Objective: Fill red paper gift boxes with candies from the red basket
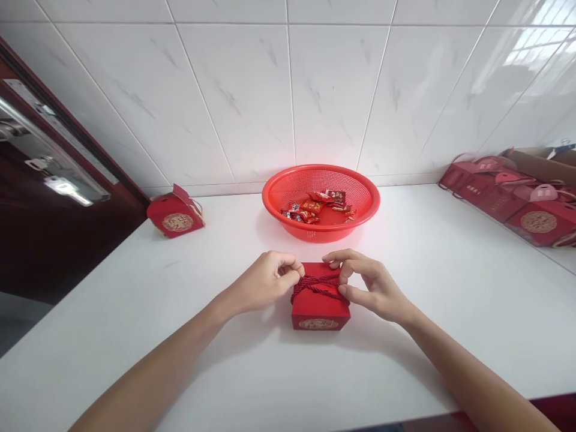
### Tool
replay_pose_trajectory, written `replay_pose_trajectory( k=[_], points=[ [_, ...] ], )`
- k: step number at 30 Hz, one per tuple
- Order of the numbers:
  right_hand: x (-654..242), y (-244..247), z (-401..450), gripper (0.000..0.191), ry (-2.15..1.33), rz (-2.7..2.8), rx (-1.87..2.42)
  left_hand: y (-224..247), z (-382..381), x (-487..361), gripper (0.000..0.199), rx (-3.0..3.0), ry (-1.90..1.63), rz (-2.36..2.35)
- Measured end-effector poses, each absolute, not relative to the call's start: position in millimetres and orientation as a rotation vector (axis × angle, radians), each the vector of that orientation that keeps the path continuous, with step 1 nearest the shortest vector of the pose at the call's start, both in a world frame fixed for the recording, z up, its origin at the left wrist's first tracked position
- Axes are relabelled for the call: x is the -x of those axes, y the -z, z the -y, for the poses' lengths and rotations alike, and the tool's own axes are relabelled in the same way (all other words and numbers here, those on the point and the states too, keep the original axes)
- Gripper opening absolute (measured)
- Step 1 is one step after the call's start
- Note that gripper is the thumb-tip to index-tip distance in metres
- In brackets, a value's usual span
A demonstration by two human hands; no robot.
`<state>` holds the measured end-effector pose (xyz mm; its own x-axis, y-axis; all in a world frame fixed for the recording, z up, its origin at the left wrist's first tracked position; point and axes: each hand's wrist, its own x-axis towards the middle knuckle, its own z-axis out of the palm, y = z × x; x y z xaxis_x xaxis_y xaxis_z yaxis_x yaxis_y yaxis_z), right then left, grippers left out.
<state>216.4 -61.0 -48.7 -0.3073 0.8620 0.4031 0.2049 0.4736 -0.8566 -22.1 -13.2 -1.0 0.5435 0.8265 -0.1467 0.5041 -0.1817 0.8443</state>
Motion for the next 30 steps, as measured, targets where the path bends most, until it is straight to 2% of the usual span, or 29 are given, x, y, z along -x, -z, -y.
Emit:
replay_pose_trajectory(
  k=[8,13,23,30],
  points=[
    [-220.6,51.8,57.9,0.026,-0.942,1.703,0.924,0.0,10.3,26.6,0.027,-1.813,-0.441,-1.044],
    [-216.3,52.7,63.3,0.015,-0.809,1.745,0.942,-0.1,12.3,27.6,0.024,-1.74,-0.501,-0.983],
    [-229.6,43.8,63.5,0.005,-0.639,2.015,0.834,-4.8,9.5,37.4,0.022,-1.851,-0.339,-1.094],
    [-241.1,43.8,63.2,0.012,-0.535,2.12,0.692,-8.6,9.5,38.8,0.021,-1.823,-0.25,-1.13]
  ],
)
